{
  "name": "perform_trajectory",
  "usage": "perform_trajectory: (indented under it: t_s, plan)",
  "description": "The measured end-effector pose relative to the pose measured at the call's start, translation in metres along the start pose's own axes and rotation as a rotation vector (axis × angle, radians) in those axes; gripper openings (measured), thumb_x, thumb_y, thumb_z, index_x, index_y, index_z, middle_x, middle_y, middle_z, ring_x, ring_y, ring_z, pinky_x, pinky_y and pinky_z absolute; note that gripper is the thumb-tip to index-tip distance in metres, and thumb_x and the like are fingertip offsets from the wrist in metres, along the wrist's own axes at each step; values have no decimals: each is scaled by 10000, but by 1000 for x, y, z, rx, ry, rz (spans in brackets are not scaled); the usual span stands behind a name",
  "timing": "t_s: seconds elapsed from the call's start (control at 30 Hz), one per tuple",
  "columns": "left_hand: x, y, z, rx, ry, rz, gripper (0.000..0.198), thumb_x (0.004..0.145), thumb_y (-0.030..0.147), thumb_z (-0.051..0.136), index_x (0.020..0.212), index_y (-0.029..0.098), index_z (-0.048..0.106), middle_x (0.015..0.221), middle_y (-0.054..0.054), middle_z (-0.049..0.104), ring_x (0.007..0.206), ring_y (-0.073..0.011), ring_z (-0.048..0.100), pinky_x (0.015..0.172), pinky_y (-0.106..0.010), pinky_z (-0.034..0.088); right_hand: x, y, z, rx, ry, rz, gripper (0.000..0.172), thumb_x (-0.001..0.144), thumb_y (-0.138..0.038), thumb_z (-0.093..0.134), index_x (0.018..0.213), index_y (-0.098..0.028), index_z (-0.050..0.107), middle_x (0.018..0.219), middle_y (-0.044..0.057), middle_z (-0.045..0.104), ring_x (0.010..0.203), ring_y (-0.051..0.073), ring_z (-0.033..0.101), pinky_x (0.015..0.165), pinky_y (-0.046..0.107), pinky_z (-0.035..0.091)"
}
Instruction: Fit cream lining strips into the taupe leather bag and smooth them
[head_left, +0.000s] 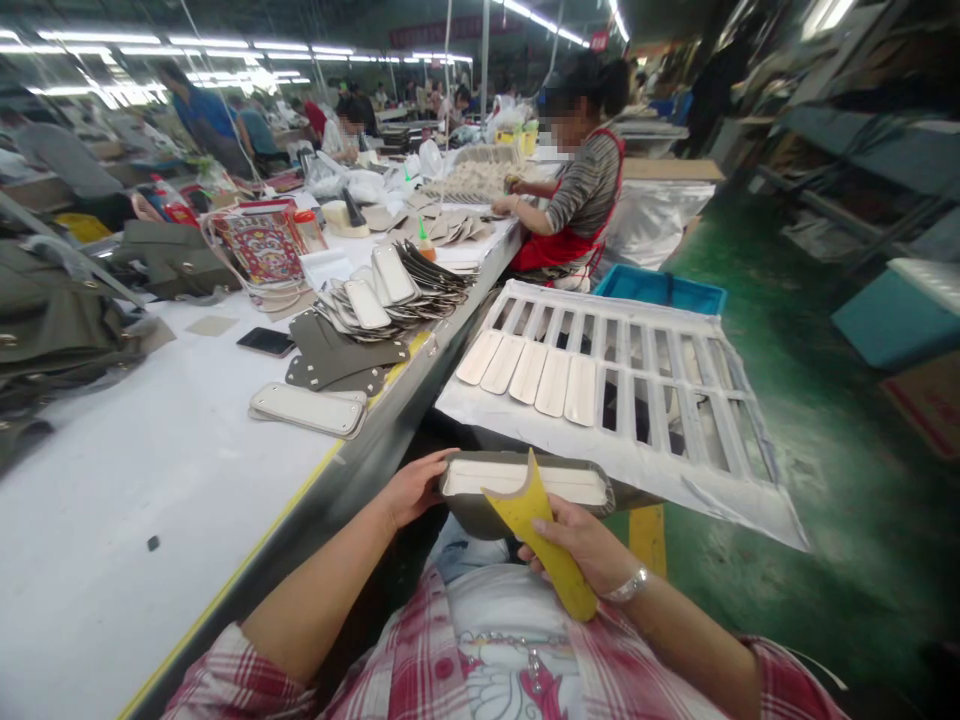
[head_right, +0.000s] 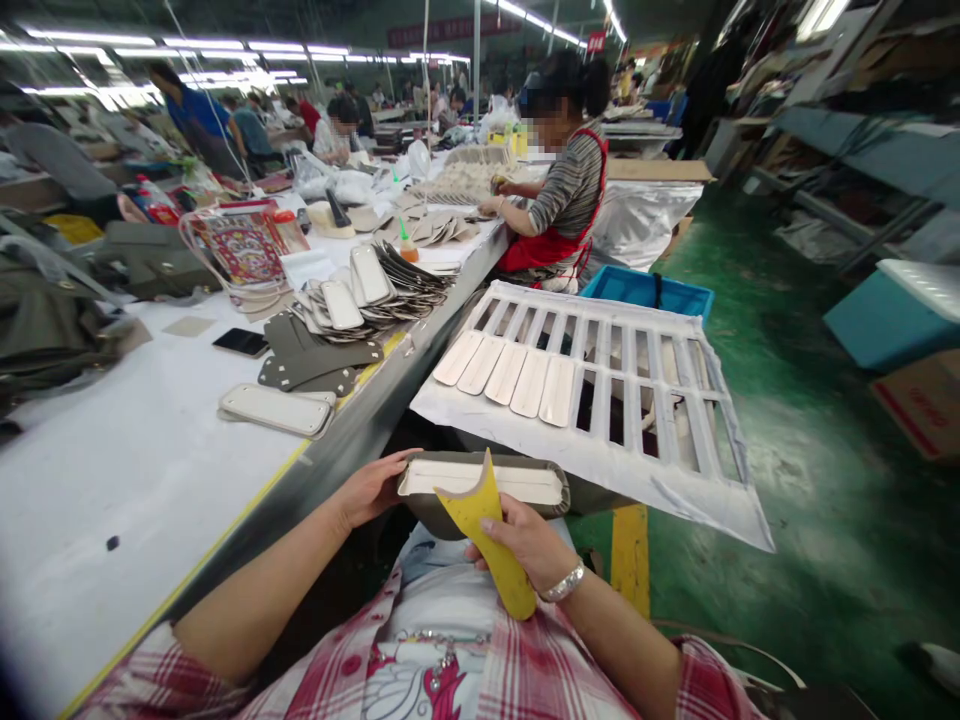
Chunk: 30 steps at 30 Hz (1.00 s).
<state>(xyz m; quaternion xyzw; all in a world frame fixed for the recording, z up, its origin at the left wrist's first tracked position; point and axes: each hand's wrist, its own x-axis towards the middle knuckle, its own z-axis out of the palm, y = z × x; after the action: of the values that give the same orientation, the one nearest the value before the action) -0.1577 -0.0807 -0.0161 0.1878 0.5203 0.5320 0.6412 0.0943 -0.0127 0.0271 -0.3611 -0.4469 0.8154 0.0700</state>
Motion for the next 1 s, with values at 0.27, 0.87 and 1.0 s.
perform_trajectory:
  t_s: [0.27, 0.87, 1.0]
  plan:
    - [4, 9, 6, 140, 72, -47, 399, 680, 220, 536, 1077, 215, 579, 904, -40, 607, 719, -140, 543, 592, -247, 431, 5, 6, 2, 6, -8, -5, 477, 694, -415, 654, 1038, -164, 440, 782, 38, 607, 594, 130, 600, 515, 223, 481]
    - [-21, 20, 2, 304, -9, -149, 543, 791, 550, 450, 1285, 339, 370, 909, -28, 621, 502, -117, 560, 405, -195, 392, 8, 17, 32, -214, 118, 9, 371, 652, -445, 631, 822, -118, 586, 582, -12, 554, 466, 81, 448, 439, 193, 331]
    - [-19, 2, 6, -82, -176, -137, 587, 788, 664, 325, 1289, 358, 332, 1028, -40, 593, 709, -184, 623, 586, -357, 519, 15, 33, 51, -24, 105, 32, 373, 624, -429, 689, 801, -121, 576, 590, -10, 567, 477, 78, 469, 456, 185, 351]
